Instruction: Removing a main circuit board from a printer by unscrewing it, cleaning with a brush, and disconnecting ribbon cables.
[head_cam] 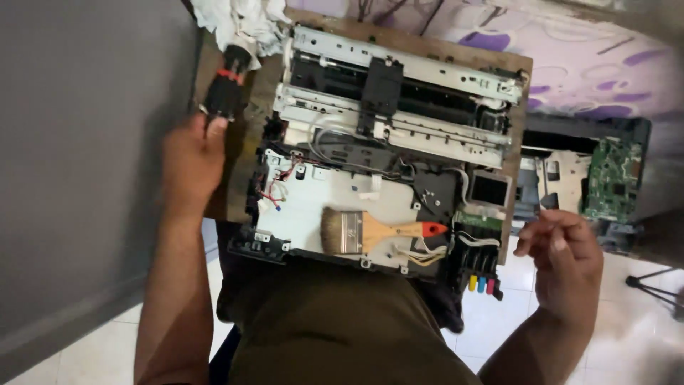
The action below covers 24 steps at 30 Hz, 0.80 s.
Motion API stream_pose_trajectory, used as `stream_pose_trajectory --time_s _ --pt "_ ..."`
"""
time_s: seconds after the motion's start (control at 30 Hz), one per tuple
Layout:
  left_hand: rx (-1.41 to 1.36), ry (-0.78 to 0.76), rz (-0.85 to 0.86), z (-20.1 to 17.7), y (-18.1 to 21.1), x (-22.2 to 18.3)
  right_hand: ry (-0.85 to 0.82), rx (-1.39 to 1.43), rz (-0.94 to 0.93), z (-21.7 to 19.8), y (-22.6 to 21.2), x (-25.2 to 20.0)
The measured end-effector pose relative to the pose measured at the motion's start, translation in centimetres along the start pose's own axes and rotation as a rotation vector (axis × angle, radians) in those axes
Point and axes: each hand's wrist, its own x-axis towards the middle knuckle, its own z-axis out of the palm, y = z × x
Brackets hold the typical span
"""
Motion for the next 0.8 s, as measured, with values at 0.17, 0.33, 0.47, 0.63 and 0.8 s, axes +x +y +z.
stream_pose_trajectory --time_s 0.17,0.33,0.47,0.63,0.8 --pt "0.183 0.028 -0.094 2.1 -1.1 0.1 -0.030 -0.026 -0.028 0.3 1.1 1.6" --pt "0.386 0.132 -0.096 3.6 -2.4 -1.0 -0.074 -0.066 -0.124 1.8 1.0 3.4" --pt "0.321 0.283 -0.017 2.9 -0.6 -1.2 0.153 -0.065 -0.143 3.7 0.4 3.1" --pt "0.242 0.313 0.001 1.1 1.6 -1.0 0.389 -0.034 -0.083 5.0 0.6 1.8" --pt "0.163 0.374 0.088 0.5 1.9 -0.7 0.432 -0.035 -0.139 5.6 0.8 1.3"
